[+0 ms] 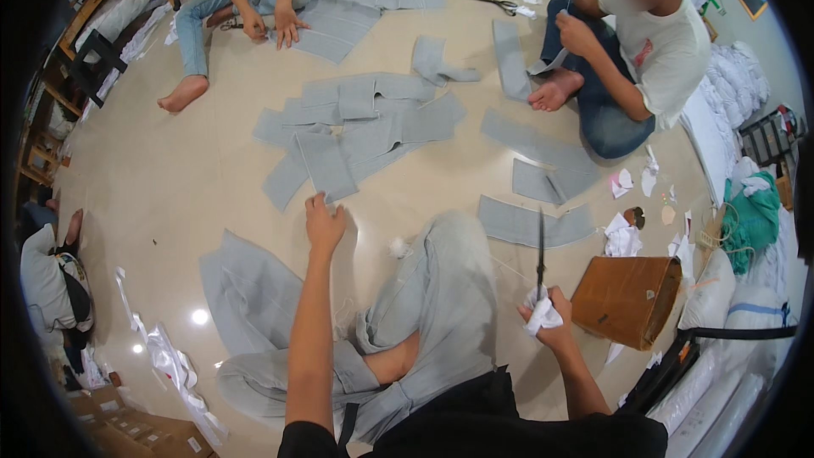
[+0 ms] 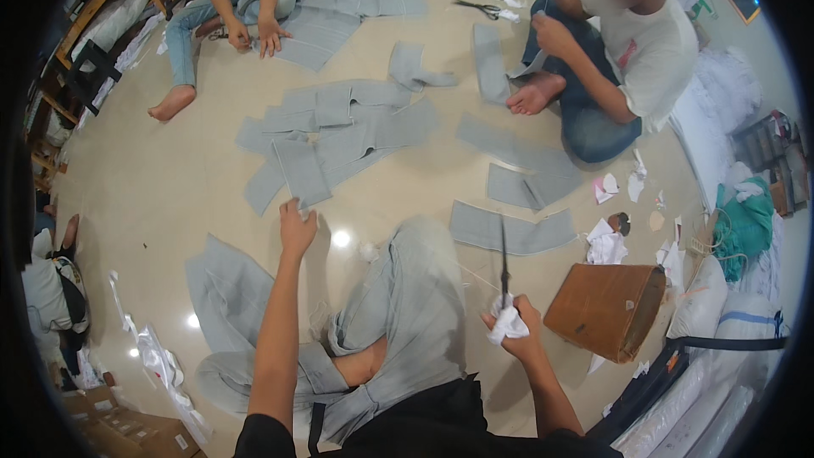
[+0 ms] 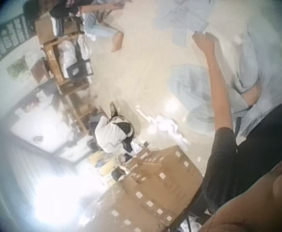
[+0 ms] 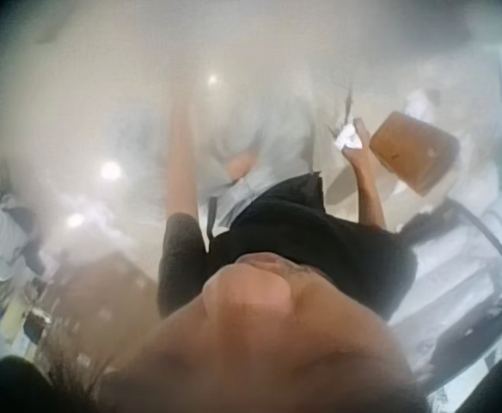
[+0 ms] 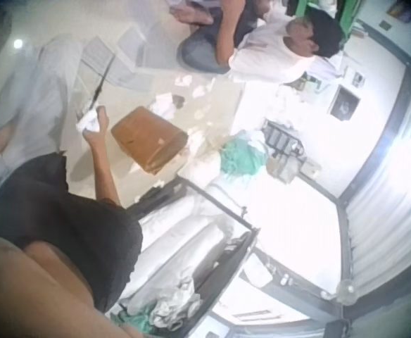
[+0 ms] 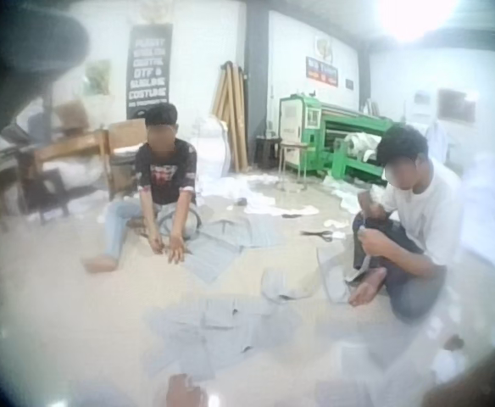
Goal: The person sits on the floor and uses scissors to cut a large piece of grey fabric into smaller strips. They then fold the cut pieces and tie them together with a white string.
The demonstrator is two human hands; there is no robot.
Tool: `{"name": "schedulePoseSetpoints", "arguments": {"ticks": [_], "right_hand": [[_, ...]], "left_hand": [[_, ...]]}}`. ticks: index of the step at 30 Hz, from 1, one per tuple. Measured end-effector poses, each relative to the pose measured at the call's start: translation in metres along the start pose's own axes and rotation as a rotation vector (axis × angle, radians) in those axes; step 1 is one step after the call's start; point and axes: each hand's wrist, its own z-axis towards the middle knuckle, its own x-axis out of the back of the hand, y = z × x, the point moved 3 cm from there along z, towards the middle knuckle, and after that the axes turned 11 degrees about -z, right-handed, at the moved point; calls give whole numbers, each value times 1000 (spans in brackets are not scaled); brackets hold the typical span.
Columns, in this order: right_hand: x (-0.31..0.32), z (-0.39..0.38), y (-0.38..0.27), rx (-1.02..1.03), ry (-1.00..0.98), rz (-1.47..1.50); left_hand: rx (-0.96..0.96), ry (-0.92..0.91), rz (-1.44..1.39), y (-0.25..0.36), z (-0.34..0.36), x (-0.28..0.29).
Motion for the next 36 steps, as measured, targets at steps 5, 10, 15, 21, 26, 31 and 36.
{"name": "schedulePoseSetpoints", "arguments": {"ticks": [5,10,15,21,26,31,36], "right_hand": [[-27,-50,66,-135,-134,-113],[-51,-94,95,-214,-266,-97],[-62,-97,103,-322,-313,-98],[-63,-106,114,-264,-381,-333],[-54,-105,132,-301,-411,-248],[-3,-74,133,-287,-425,-45],[115,-29,35,23,-294,-323]], "left_hand": [[193,252,192,42,50,-32],[445,91,67,35,123,-62],[239,-228,-373,58,211,-92],[-65,-404,-511,131,151,-59],[-299,-866,-250,145,-56,-39],[151,-773,-178,114,-149,1],[-69,-756,-288,142,-151,99]]}}
